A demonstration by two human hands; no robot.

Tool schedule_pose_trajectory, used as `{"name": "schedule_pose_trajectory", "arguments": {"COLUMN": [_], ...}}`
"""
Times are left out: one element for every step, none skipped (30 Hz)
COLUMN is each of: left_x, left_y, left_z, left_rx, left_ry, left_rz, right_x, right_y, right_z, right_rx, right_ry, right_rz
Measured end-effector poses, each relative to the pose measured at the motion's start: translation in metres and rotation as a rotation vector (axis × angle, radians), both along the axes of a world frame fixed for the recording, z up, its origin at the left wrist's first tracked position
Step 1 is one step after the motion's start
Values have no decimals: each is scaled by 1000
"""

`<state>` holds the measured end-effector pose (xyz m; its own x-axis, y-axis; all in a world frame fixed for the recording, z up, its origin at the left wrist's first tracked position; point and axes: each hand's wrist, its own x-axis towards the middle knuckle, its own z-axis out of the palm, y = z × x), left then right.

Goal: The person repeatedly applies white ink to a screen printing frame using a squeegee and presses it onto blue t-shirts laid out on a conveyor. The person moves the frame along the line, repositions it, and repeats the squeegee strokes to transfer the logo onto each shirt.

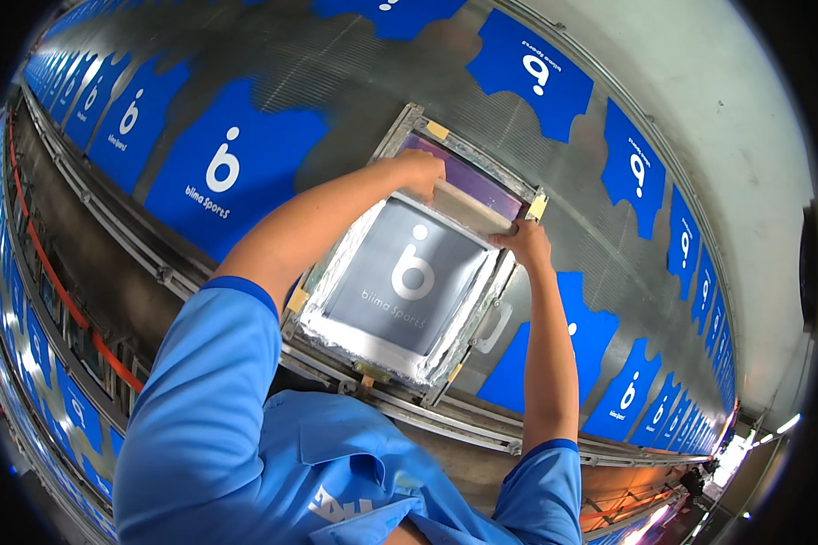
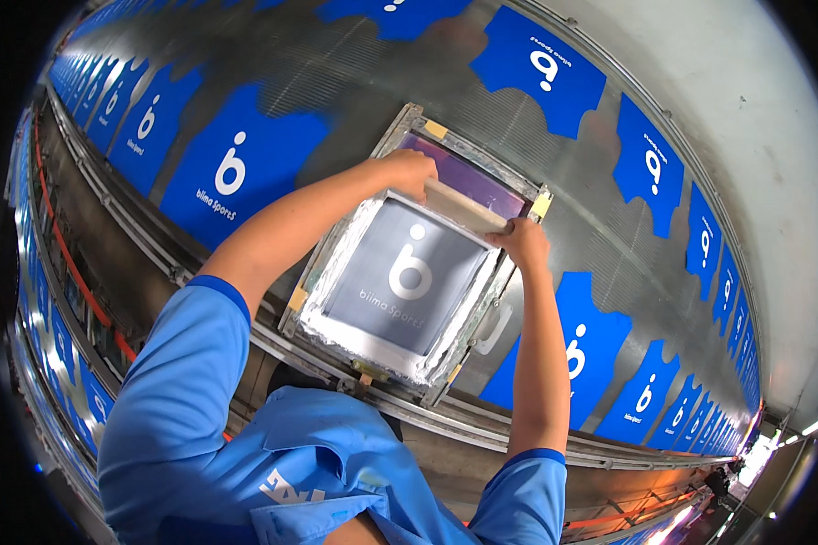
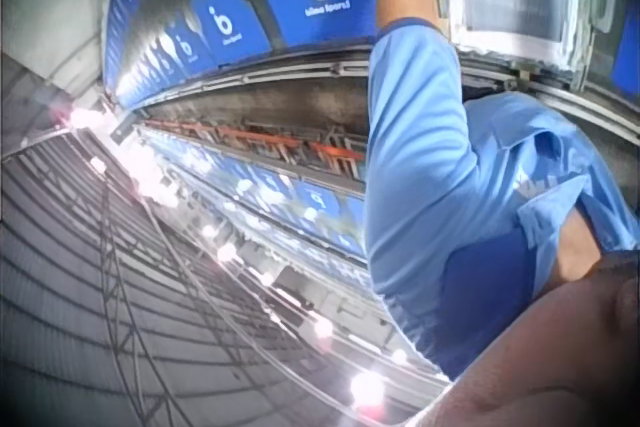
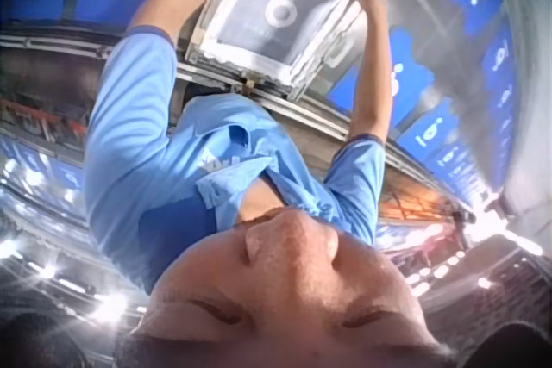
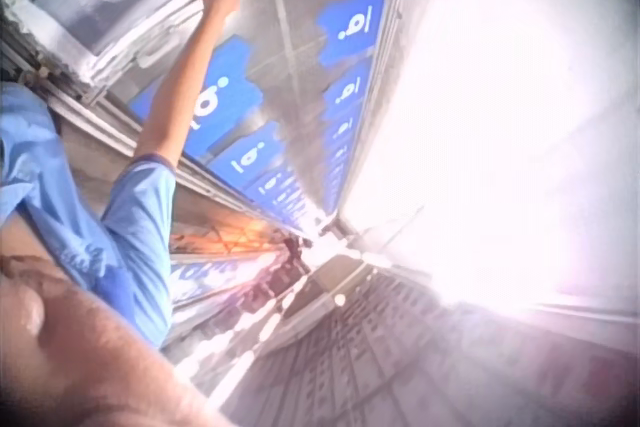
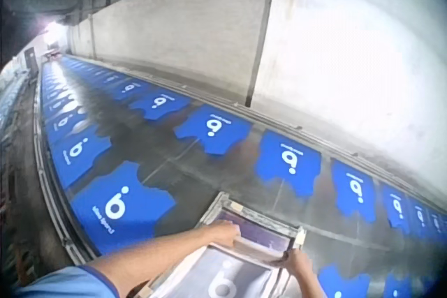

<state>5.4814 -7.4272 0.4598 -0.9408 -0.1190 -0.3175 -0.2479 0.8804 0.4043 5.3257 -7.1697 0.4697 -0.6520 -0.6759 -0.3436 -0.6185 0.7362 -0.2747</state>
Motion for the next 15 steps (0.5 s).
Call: {"name": "schedule_pose_trajectory", "arguments": {"left_x": [-8, -10, -8, -5, 4, 16, 31, 49, 68, 94, 116, 143, 169, 194, 218], "left_y": [-4, -4, -2, -1, 6, 16, 25, 43, 53, 69, 82, 97, 111, 125, 138], "left_z": [0, -2, -4, -5, -5, -5, -4, -4, -7, -10, -11, -13, -15, -17, -19], "left_rx": [0, -11, -22, -34, -11, -20, -29, -28, -13, -9, -20, -30, -34, -37, -31], "left_ry": [1, -1, -2, -2, 8, 10, 13, 12, -20, -43, -48, -59, -48, -35, -11], "left_rz": [23, 19, 18, 21, 25, 23, 22, 9, 37, 42, 46, 61, 69, 73, 84], "right_x": [-4, -3, -2, 1, 13, 27, 46, 68, 88, 108, 130, 154, 175, 196, 216], "right_y": [-2, -3, -5, -6, 5, 16, 26, 45, 53, 63, 84, 93, 103, 113, 124], "right_z": [0, -6, -12, -16, -17, -18, -19, -15, -15, -17, -28, -23, -21, -20, -20], "right_rx": [-5, -10, -17, -46, -57, -69, -71, -44, -26, -7, -136, -177, -203, -228, -252], "right_ry": [38, 62, 88, 81, 63, 46, 60, 61, 59, 58, 146, 98, 94, 92, 95], "right_rz": [3, 1, 4, -16, -44, -70, -67, -77, -67, -59, -11, -23, -8, 4, 16]}}
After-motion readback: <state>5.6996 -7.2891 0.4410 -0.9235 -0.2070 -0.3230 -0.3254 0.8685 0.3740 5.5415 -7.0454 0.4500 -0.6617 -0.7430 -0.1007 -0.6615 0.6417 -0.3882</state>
